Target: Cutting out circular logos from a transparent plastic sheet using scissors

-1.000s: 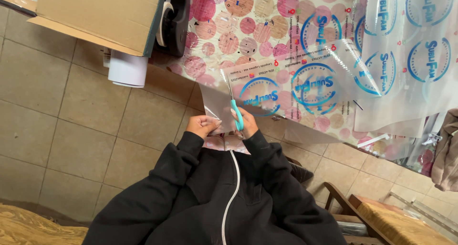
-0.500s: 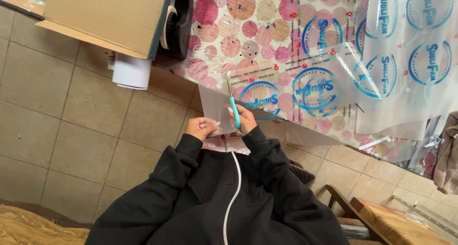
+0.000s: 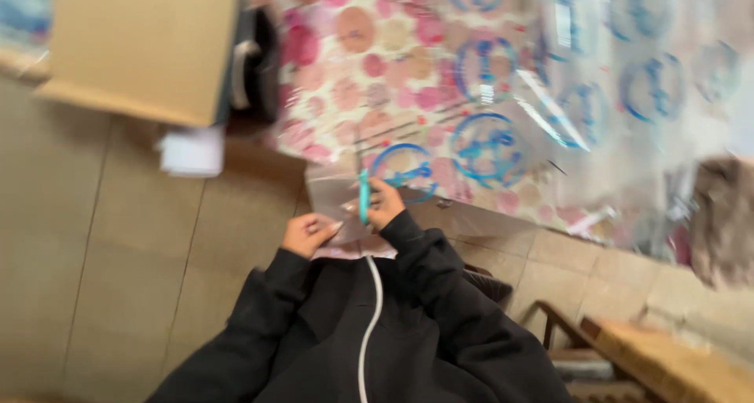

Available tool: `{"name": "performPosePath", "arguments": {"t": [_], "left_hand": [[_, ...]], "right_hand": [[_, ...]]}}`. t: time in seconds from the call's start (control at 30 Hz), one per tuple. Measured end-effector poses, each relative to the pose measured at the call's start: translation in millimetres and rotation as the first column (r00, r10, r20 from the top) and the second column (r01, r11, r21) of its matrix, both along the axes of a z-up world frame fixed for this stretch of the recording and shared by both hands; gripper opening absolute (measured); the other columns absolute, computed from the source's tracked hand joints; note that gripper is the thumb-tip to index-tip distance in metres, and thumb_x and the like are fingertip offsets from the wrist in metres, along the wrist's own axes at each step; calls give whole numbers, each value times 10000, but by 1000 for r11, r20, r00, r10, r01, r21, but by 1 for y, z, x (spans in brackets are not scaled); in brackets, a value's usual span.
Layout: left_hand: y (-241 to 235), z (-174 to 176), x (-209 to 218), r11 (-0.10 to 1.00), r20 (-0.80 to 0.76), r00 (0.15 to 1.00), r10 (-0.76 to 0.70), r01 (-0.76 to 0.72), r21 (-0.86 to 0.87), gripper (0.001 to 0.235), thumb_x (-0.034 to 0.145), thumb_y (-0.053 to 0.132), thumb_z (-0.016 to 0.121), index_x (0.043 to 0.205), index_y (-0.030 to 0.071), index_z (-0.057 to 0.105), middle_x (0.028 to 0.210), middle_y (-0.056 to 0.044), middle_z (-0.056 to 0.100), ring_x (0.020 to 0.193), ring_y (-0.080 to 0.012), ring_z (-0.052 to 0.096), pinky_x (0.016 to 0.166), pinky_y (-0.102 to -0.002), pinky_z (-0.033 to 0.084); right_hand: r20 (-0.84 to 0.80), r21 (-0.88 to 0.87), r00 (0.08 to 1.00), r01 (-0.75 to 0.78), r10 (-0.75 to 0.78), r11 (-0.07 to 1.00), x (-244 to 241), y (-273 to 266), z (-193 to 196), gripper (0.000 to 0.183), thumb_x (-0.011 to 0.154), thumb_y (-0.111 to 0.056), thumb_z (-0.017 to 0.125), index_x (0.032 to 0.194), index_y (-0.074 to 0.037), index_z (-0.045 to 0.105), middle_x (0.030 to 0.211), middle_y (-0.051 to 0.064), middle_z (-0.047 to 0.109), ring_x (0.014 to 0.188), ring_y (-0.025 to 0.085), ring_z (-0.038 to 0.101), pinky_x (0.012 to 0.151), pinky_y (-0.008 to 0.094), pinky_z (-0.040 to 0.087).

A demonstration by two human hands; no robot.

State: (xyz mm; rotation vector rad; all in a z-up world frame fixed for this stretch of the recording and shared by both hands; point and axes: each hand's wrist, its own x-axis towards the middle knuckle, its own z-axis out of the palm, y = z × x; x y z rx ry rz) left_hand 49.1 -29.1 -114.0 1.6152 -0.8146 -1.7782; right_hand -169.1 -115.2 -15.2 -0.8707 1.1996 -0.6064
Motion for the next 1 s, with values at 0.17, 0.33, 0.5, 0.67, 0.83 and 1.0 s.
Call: {"name": "performPosePath", "arguments": {"t": [0.17,0.33,0.5,0.67,0.83,1.0], "left_hand": [[-17,56,-7,997,-244,967,-74,72,-19,454,807,29,858,1228,-10,693,1003,-234,756,882,-255,724,781,-457,648],[-55,75,-40,968,-228,966,-120,165,187,606,836,26,823,1401,63,605,1248,-241,708,1079,-292,709,898,-441,608],[-89,31,-67,929,-89,993,-83,110,353,846,814,191,918,1489,96,415,1444,-186,515,1269,-326,540,1063,-553,489],[-94,-52,-73,934,-85,995,-47,74,350,637,828,202,936,1343,94,577,1241,-126,642,1143,-289,623,1025,-560,489],[-104,13,-91,951,-10,999,-35,37,306,420,841,150,900,1183,55,674,1040,-162,735,915,-340,738,830,-520,609],[-130,74,-93,977,59,993,98,-107,186,290,1068,267,689,1120,25,538,1038,-265,698,829,-425,723,680,-554,638]], "right_hand": [[-82,-179,982,153,-170,972,-43,8,55,515,778,-143,910,1215,-143,638,808,149,756,631,161,704,506,258,570],[-364,-482,840,199,-402,853,-156,40,51,532,739,-284,923,1211,-260,678,833,94,793,768,278,779,656,363,632],[-593,-628,-13,633,-805,452,-327,72,29,578,724,-122,885,1272,-182,711,1081,103,762,1125,271,702,1021,387,574],[-142,-862,-186,506,-972,29,-544,113,-11,799,741,22,987,1397,-58,537,1229,228,639,1131,367,691,952,445,637],[-316,-730,-189,675,-930,111,-634,95,14,642,856,-84,956,1365,-254,603,1161,113,666,815,285,777,555,339,724],[-539,-669,-365,733,-759,123,-723,123,-62,670,782,-160,980,1358,-264,653,1072,215,735,780,276,822,540,295,743]]}}
